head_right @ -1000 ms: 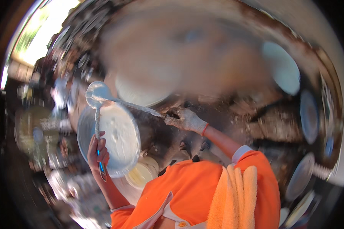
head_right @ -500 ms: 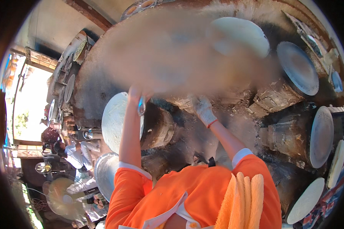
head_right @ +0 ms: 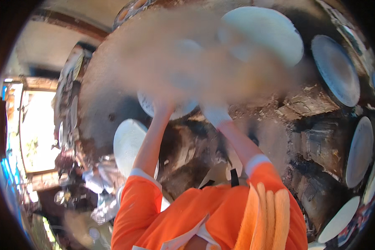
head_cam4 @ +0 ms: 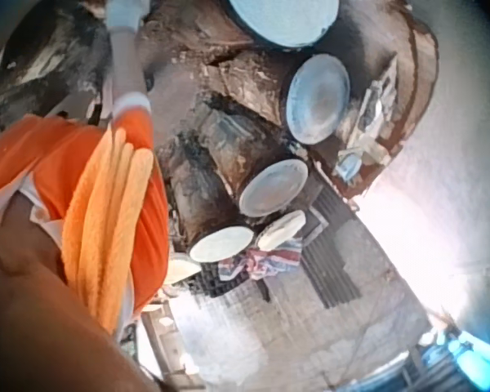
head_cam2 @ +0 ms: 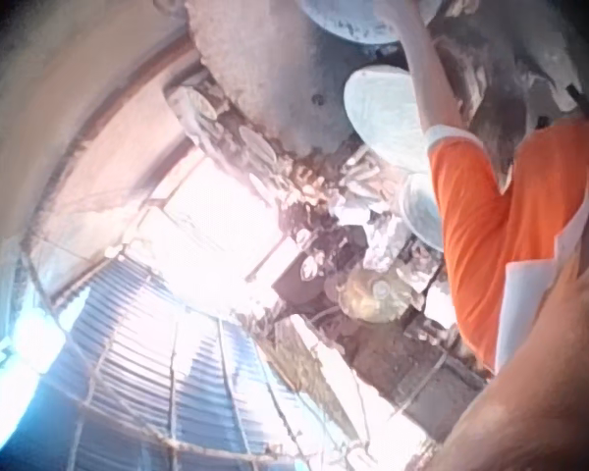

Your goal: The person ladles batter onto multiple hot griddles, spreads it into thin circles, and flips the crepes as they cook. They repeatedly move finished crepes to a stack and continue the cycle with fresh batter.

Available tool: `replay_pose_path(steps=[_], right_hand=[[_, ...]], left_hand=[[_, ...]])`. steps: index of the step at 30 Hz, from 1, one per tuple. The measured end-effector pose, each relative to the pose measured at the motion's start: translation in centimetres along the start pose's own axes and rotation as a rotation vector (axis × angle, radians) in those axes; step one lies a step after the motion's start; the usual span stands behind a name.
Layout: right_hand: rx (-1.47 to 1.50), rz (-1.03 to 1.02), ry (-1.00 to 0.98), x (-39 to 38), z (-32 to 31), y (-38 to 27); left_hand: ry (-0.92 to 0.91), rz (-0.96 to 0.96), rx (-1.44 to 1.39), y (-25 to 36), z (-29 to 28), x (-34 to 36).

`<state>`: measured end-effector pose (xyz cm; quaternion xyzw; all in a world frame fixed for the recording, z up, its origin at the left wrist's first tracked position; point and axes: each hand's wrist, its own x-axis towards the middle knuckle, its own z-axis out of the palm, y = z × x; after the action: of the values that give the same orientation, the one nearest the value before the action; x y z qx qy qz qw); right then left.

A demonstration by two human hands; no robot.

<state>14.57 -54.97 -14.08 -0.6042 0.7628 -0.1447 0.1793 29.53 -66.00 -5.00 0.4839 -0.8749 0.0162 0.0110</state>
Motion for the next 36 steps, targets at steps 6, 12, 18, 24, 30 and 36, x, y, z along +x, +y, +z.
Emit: replay_pose_path(steps=[6,12,18,24,30,36], right_hand=[[0.366,-0.008,0.352,-10.7,0.2,1.8],[0.368,0.234,0.376,-7.2,0.5,-3.3],[0.199,0.266,0.281,-4.1,-1.2,-4.6],[-0.014,0.245,-0.017,2.5,-3.4,-8.4],[-0.161,-0.155,-0.015,3.7,-3.4,-6.5],[-0.145,0.152,-0.04,-0.2,-5.4,-1.1]], left_hand=[[0.112,0.03,-0.197,-2.7,5.5,2.1],[0.078,-0.004,-0.204,-7.5,4.5,3.3],[0.136,-0.118,-0.273,-11.4,2.9,1.9],[0.058,-0.405,-0.398,-14.2,0.0,-6.5],[0.107,-0.385,-0.434,-6.1,-2.0,-7.8],[0.07,-0.303,-0.405,-1.4,3.6,-2.0]])
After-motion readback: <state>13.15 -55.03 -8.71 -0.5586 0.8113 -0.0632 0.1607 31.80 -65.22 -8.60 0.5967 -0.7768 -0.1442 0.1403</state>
